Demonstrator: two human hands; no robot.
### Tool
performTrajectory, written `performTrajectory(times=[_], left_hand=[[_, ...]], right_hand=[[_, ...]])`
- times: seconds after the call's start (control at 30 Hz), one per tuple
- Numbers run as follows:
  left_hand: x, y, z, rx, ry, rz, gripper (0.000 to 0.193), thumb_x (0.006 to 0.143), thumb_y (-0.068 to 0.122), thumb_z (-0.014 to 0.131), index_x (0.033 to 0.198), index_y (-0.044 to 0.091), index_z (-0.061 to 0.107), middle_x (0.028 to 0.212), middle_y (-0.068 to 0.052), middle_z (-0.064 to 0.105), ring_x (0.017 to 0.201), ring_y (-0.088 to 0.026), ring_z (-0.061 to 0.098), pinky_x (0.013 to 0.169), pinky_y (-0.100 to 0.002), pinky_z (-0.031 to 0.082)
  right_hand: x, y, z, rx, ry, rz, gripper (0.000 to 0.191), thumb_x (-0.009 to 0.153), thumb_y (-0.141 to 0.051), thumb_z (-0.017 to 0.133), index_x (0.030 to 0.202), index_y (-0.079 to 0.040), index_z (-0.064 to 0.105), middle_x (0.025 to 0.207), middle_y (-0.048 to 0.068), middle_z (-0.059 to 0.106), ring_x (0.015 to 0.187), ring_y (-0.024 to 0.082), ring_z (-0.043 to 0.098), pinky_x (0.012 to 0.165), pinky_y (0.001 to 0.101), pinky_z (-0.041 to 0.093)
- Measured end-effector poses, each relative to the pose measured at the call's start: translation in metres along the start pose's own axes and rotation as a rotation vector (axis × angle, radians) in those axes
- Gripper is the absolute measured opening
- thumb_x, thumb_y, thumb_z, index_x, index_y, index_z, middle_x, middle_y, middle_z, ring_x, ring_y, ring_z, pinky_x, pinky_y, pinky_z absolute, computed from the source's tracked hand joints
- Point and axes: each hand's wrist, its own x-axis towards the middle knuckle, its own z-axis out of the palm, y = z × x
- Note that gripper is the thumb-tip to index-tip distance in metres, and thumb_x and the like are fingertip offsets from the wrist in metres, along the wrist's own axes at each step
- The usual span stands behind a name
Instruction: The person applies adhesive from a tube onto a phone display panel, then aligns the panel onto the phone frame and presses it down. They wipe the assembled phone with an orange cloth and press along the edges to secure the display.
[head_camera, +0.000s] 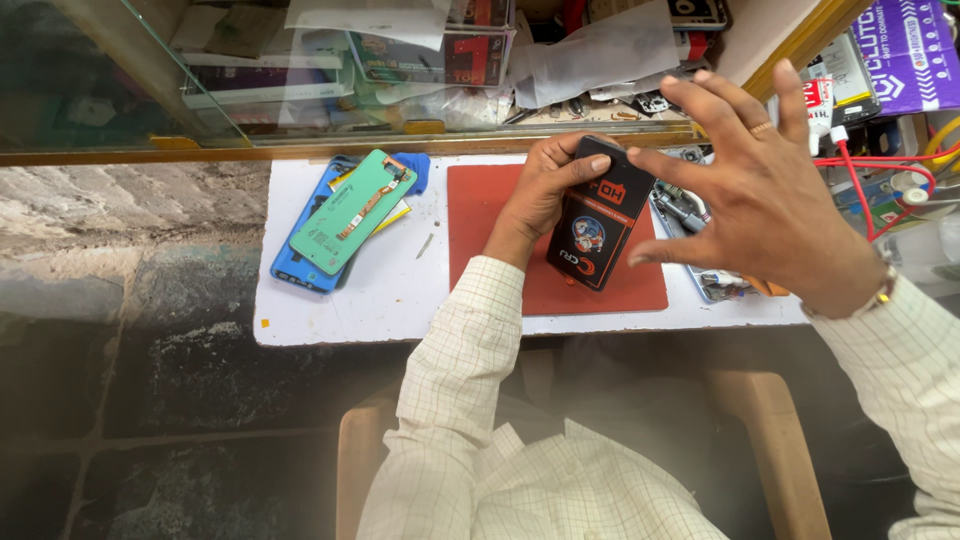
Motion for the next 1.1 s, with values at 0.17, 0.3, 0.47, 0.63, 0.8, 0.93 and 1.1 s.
performTrajectory(times=[0.17,0.3,0.47,0.63,0.8,0.93,1.1], left_hand=[[0.001,-0.002,0.003,0.015,0.01,-0.008,0.024,0.092,0.01,0.079,0.112,-0.002,0.073,0.098,-0.007,0.076,0.089,-0.013,0.072,0.084,-0.029,0.06],[0.002,0.001,0.001,-0.001,0.029,-0.011,0.025,0.091,0.01,0.079,0.112,-0.001,0.072,0.098,-0.008,0.077,0.087,-0.014,0.073,0.082,-0.03,0.061],[0.0,0.0,-0.001,-0.018,0.028,0.006,0.022,0.094,0.008,0.078,0.113,-0.001,0.072,0.099,-0.008,0.076,0.089,-0.014,0.073,0.083,-0.029,0.061],[0.003,-0.006,-0.005,-0.051,0.029,0.006,0.017,0.093,0.002,0.076,0.109,0.0,0.072,0.1,-0.008,0.076,0.09,-0.014,0.073,0.084,-0.03,0.061],[0.005,-0.008,-0.008,-0.027,0.043,0.019,0.013,0.094,0.001,0.075,0.107,0.0,0.072,0.1,-0.008,0.076,0.091,-0.015,0.073,0.084,-0.03,0.06],[0.001,-0.003,-0.005,-0.019,0.039,0.022,0.017,0.093,0.003,0.076,0.109,0.0,0.072,0.1,-0.007,0.076,0.091,-0.014,0.073,0.085,-0.03,0.06],[-0.001,0.002,0.003,0.006,0.034,0.013,0.023,0.092,0.009,0.078,0.112,-0.001,0.073,0.099,-0.008,0.076,0.09,-0.014,0.072,0.085,-0.029,0.06]], right_hand=[[-0.016,0.0,-0.006,-0.012,0.034,0.019,0.082,0.069,-0.076,0.073,0.128,-0.018,0.074,0.156,0.016,0.044,0.149,0.036,0.038,0.124,0.0674,0.011],[-0.014,0.003,-0.004,-0.022,0.025,0.023,0.082,0.069,-0.077,0.073,0.128,-0.019,0.074,0.158,0.015,0.043,0.151,0.035,0.038,0.125,0.067,0.01],[0.007,0.005,0.01,0.023,0.015,-0.024,0.083,0.07,-0.076,0.072,0.13,-0.018,0.073,0.161,0.016,0.041,0.151,0.036,0.035,0.125,0.0664,0.01],[0.04,0.006,0.032,0.006,-0.012,-0.085,0.085,0.068,-0.077,0.073,0.128,-0.016,0.073,0.159,0.017,0.042,0.151,0.036,0.035,0.123,0.0678,0.012],[0.059,0.005,0.043,-0.01,-0.029,-0.114,0.081,0.068,-0.076,0.073,0.123,-0.017,0.074,0.158,0.018,0.043,0.149,0.037,0.035,0.12,0.0686,0.013],[0.045,0.004,0.033,-0.006,-0.031,-0.091,0.087,0.067,-0.077,0.071,0.133,-0.019,0.069,0.16,0.018,0.041,0.151,0.039,0.034,0.12,0.0694,0.013],[0.002,0.002,0.01,0.034,-0.027,0.007,0.09,0.069,-0.078,0.066,0.14,-0.023,0.064,0.164,0.017,0.038,0.152,0.038,0.033,0.124,0.0691,0.012]])
